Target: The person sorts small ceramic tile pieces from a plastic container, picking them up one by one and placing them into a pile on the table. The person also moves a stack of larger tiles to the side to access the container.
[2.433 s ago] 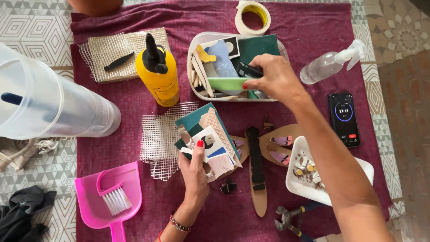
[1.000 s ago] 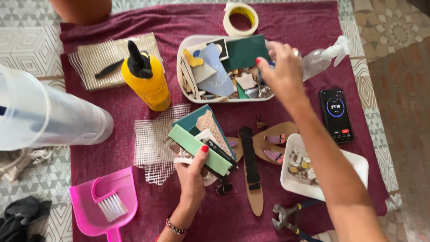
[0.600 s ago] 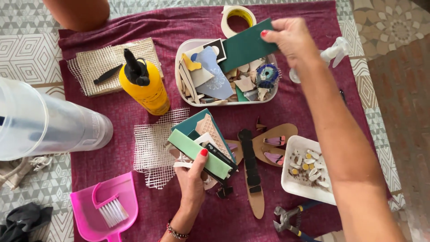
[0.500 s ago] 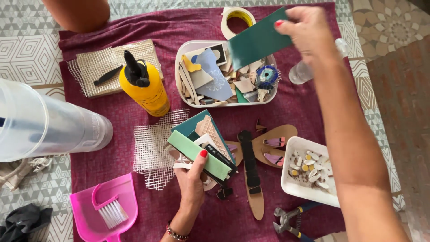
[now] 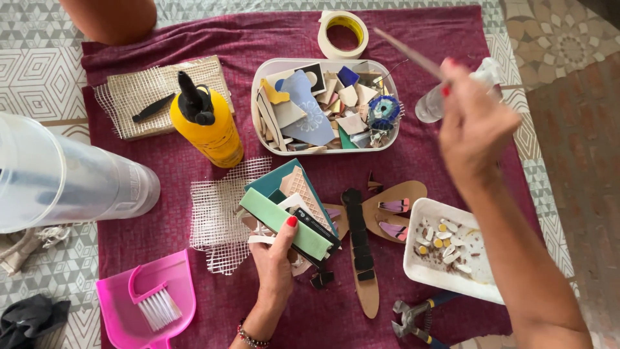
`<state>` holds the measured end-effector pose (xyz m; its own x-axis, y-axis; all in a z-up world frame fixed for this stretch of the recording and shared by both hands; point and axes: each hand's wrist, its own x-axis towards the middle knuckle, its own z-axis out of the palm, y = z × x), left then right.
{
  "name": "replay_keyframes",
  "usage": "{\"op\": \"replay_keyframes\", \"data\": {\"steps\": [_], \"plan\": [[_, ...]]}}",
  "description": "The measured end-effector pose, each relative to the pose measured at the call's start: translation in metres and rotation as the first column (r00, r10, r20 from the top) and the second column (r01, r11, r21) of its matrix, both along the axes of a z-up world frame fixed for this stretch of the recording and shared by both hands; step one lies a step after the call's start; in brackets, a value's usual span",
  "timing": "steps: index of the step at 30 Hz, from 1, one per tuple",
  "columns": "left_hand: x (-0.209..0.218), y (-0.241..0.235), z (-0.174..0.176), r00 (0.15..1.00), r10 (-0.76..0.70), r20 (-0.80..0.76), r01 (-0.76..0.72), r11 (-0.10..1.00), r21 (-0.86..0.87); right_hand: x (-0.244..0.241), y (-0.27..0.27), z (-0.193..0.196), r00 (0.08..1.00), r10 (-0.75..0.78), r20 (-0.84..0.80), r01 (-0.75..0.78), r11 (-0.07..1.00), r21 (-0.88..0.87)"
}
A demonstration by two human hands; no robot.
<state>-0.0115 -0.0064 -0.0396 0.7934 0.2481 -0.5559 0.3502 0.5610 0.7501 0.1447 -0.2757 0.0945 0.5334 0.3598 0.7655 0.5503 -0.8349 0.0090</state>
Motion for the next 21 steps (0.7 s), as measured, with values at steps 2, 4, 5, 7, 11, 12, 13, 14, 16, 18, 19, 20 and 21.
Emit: {"op": "replay_keyframes", "data": {"steps": [2, 4, 5, 7, 11, 12, 13, 14, 16, 18, 19, 20, 21], "plan": [[0.0, 0.0, 0.004, 1.0, 0.004, -0.005, -0.005, 1.0, -0.018, -0.006, -0.005, -0.028, 0.994, -0.039, 0.106, 0.052, 0.99, -0.128], [0.001, 0.0, 0.007, 1.0, 0.008, -0.01, -0.008, 0.999, -0.037, -0.01, -0.008, -0.053, 0.974, -0.064, 0.218, 0.118, 0.962, -0.245], [0.001, 0.0, 0.008, 1.0, 0.0, 0.0, 0.0, 1.0, -0.03, -0.011, -0.008, -0.063, 0.975, -0.012, 0.22, 0.075, 0.956, -0.283], [0.0, 0.0, 0.01, 1.0, -0.006, 0.007, 0.006, 1.0, -0.022, -0.014, -0.008, -0.082, 0.975, 0.042, 0.217, 0.03, 0.947, -0.319], [0.003, 0.0, 0.013, 1.0, 0.01, -0.001, -0.01, 1.0, -0.01, -0.016, 0.008, -0.09, 0.985, 0.053, 0.162, 0.006, 0.939, -0.345], [0.003, 0.0, 0.014, 1.0, 0.008, -0.007, -0.008, 1.0, -0.009, -0.019, 0.014, -0.087, 0.988, 0.067, 0.141, -0.012, 0.934, -0.357], [0.001, 0.001, 0.015, 1.0, 0.008, -0.01, -0.008, 1.0, -0.009, -0.023, 0.016, -0.091, 0.988, 0.066, 0.137, -0.013, 0.934, -0.358], [0.002, 0.001, 0.015, 1.0, -0.001, -0.01, 0.001, 1.0, -0.013, -0.024, 0.018, -0.094, 0.995, 0.041, 0.09, -0.003, 0.923, -0.385], [0.002, 0.001, 0.013, 1.0, -0.011, -0.013, 0.011, 1.0, -0.019, -0.026, 0.022, -0.09, 0.999, 0.013, 0.041, 0.005, 0.911, -0.413], [0.001, 0.001, 0.009, 1.0, -0.026, 0.014, 0.026, 1.0, -0.013, -0.025, 0.028, -0.077, 0.997, 0.016, -0.069, -0.042, 0.92, -0.39], [0.001, 0.001, 0.009, 1.0, -0.02, 0.012, 0.02, 1.0, -0.014, -0.026, 0.03, -0.072, 0.997, 0.022, -0.071, -0.048, 0.919, -0.391], [0.001, 0.0, 0.008, 1.0, -0.006, 0.004, 0.006, 1.0, -0.019, -0.027, 0.032, -0.067, 0.992, 0.013, -0.123, -0.062, 0.915, -0.398], [0.001, 0.0, 0.008, 1.0, 0.008, -0.005, -0.008, 1.0, -0.024, -0.027, 0.034, -0.062, 0.985, 0.004, -0.174, -0.076, 0.912, -0.404]]}}
